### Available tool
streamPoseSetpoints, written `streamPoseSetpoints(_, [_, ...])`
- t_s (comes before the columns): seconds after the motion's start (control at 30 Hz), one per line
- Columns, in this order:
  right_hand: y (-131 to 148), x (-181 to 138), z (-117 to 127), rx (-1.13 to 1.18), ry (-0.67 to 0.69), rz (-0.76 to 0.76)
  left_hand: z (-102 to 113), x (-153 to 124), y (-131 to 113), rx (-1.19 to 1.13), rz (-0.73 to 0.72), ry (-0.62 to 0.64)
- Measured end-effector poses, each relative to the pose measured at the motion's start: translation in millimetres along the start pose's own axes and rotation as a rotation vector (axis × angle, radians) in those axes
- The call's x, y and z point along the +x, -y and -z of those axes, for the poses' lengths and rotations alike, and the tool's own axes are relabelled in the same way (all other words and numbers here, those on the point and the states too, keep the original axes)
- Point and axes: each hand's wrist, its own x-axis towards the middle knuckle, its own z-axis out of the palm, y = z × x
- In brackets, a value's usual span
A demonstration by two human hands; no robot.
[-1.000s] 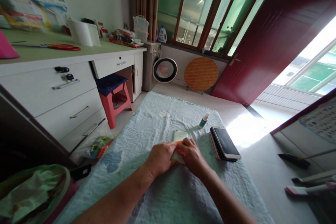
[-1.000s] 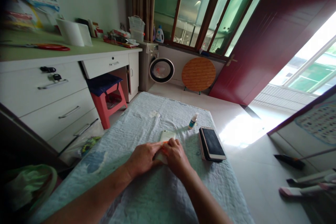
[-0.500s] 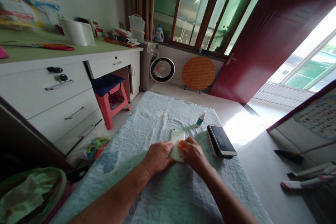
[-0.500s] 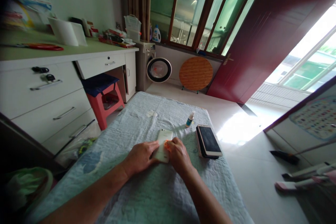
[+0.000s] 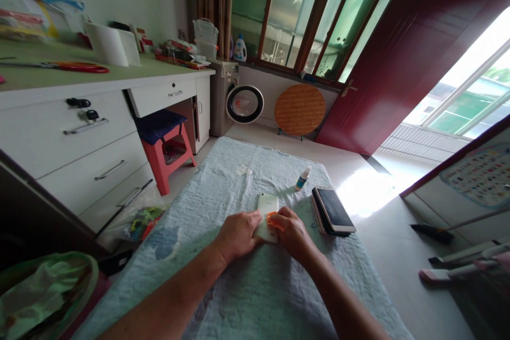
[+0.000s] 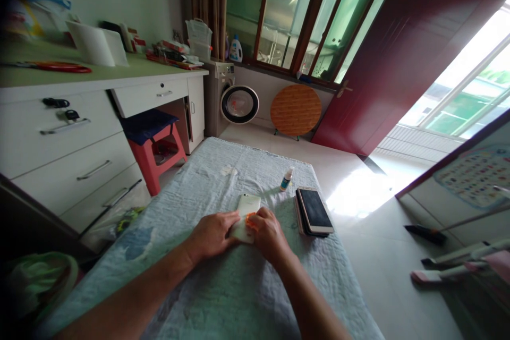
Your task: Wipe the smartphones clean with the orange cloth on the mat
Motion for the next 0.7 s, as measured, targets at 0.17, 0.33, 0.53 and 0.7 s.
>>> streamPoseSetpoints(0.17, [17.2, -34.2, 3.7, 0.083, 0.040, 0.038, -3.7, 0.4, 1.7, 0.038, 0.003, -0.026])
streamPoseSetpoints(0.33, [29.3, -47.1, 9.5, 0.116, 0.079, 0.082, -0.4, 0.5, 2.8, 0.020, -0.004, -0.038])
streamPoseSetpoints(0.53, [31.0, -40.2, 3.1, 0.044, 0.074, 0.077, -3.1, 3.9, 10.6, -0.010, -0.003, -0.036])
streamPoseSetpoints(0.7, [35.1, -23.4, -15.6, -0.125, 0.064, 0.160, -4.4, 4.8, 13.2, -0.037, -0.007, -0.011])
